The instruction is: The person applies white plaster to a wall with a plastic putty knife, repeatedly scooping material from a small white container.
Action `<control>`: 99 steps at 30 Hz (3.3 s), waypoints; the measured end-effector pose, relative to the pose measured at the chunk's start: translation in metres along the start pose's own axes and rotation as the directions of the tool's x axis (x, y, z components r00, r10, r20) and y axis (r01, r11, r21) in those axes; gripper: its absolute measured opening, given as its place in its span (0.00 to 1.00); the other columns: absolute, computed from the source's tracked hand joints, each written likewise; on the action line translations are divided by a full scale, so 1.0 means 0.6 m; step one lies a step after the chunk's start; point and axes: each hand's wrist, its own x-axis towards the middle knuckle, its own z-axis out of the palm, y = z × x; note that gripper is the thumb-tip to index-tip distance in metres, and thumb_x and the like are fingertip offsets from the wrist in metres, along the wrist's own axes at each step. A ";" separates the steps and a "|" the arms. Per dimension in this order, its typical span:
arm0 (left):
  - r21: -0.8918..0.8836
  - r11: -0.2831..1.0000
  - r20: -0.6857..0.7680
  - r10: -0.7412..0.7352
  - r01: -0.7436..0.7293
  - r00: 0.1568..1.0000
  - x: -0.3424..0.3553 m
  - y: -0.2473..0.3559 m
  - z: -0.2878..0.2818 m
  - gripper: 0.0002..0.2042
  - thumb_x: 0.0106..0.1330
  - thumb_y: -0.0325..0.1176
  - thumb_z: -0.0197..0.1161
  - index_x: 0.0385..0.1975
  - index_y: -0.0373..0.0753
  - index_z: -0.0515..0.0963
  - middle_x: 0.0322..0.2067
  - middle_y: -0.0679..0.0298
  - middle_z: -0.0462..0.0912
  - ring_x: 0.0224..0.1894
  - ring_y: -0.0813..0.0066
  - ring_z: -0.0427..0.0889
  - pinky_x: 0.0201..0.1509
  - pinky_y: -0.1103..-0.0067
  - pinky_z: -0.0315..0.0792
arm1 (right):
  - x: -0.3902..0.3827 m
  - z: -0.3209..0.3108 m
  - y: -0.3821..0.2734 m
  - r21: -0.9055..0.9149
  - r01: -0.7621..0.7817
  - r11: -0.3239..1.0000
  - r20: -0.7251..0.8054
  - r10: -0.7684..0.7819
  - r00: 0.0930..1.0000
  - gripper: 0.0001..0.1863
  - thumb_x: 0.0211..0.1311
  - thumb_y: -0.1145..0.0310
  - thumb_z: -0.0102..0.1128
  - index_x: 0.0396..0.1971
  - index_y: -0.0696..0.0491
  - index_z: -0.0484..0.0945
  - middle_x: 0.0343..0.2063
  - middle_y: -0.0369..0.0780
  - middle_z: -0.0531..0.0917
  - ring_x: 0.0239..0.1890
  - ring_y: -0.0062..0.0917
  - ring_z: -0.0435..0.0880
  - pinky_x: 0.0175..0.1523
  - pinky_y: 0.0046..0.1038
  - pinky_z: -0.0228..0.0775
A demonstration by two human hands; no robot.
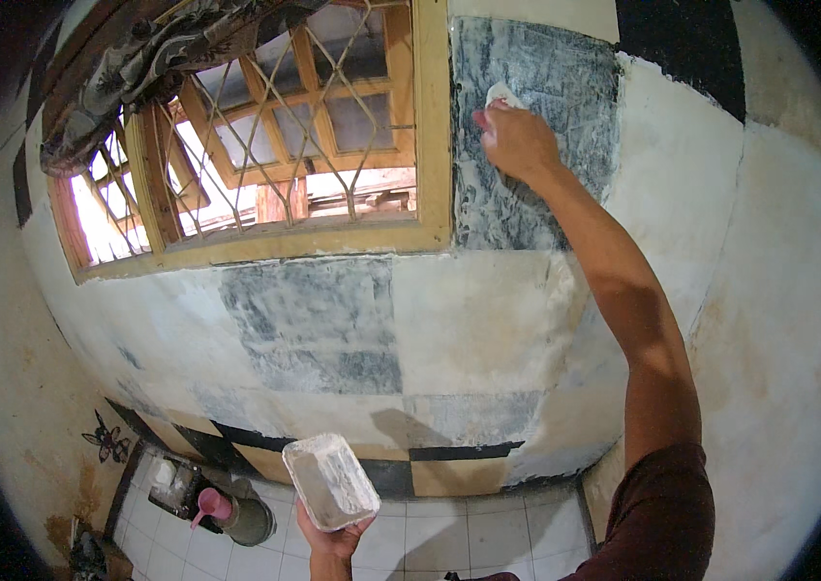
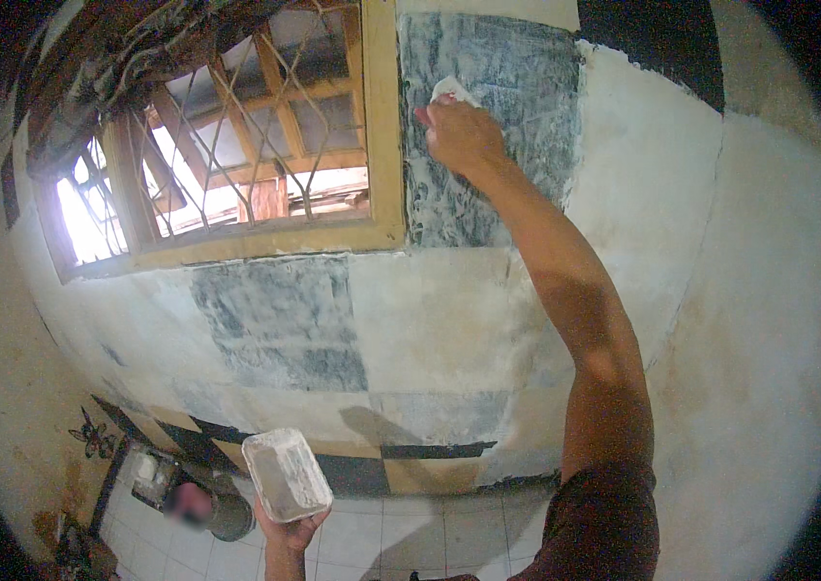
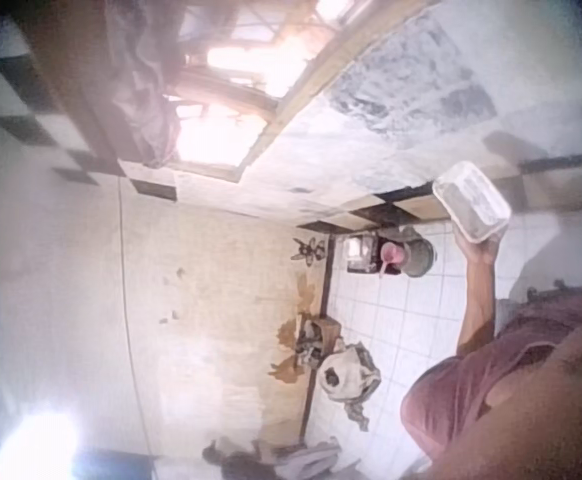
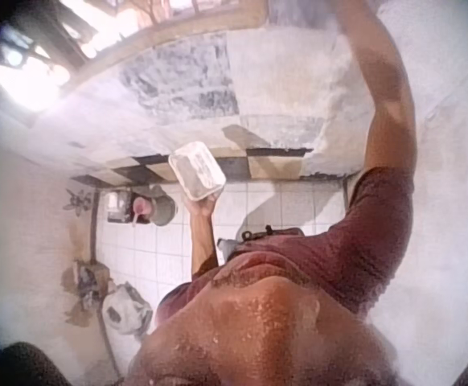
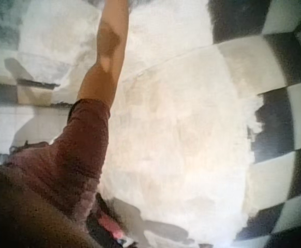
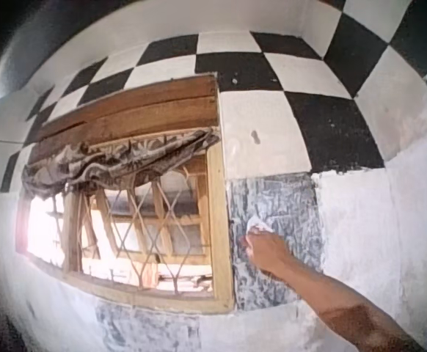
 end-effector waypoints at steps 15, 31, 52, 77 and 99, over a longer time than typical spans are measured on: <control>0.013 0.999 0.002 0.046 -0.046 0.999 0.011 0.000 0.025 0.33 0.63 0.62 0.42 0.62 0.45 0.65 0.54 0.57 0.76 0.50 0.50 0.80 0.43 0.51 0.79 | 0.110 0.001 0.130 -0.084 0.255 0.963 -0.368 -0.268 0.890 0.17 0.57 0.63 0.53 0.44 0.53 0.80 0.40 0.49 0.83 0.41 0.47 0.81 0.48 0.45 0.73; 0.095 0.988 0.044 -0.125 0.120 0.991 0.035 -0.034 -0.017 0.34 0.63 0.61 0.45 0.62 0.43 0.65 0.55 0.56 0.75 0.53 0.50 0.78 0.45 0.52 0.77 | -0.205 0.029 0.118 -0.116 0.266 0.957 0.404 -0.199 0.893 0.06 0.54 0.68 0.57 0.31 0.48 0.82 0.30 0.43 0.84 0.39 0.38 0.83 0.47 0.37 0.73; 0.139 0.949 0.107 -0.300 0.285 0.948 0.042 -0.072 0.002 0.31 0.63 0.59 0.46 0.62 0.46 0.66 0.56 0.58 0.74 0.56 0.52 0.75 0.51 0.49 0.73 | -0.137 0.013 0.217 -0.115 0.072 0.991 0.240 -0.042 0.970 0.09 0.55 0.73 0.59 0.37 0.50 0.81 0.41 0.46 0.80 0.45 0.43 0.78 0.48 0.41 0.71; 0.107 0.965 -0.017 -0.239 0.240 0.971 0.017 -0.048 0.030 0.33 0.65 0.63 0.39 0.62 0.46 0.65 0.54 0.57 0.75 0.51 0.52 0.80 0.42 0.52 0.80 | -0.371 0.097 0.164 0.122 0.084 0.989 0.478 -0.132 0.868 0.15 0.48 0.74 0.61 0.40 0.53 0.80 0.43 0.48 0.79 0.49 0.43 0.77 0.53 0.41 0.71; 0.060 0.998 -0.032 -0.029 0.031 0.999 -0.035 -0.015 0.000 0.33 0.65 0.61 0.39 0.62 0.45 0.65 0.54 0.57 0.75 0.50 0.51 0.80 0.41 0.50 0.80 | -0.159 0.121 -0.107 0.168 0.049 0.985 0.124 -0.071 0.990 0.15 0.61 0.70 0.48 0.47 0.53 0.76 0.41 0.50 0.81 0.41 0.44 0.82 0.46 0.41 0.75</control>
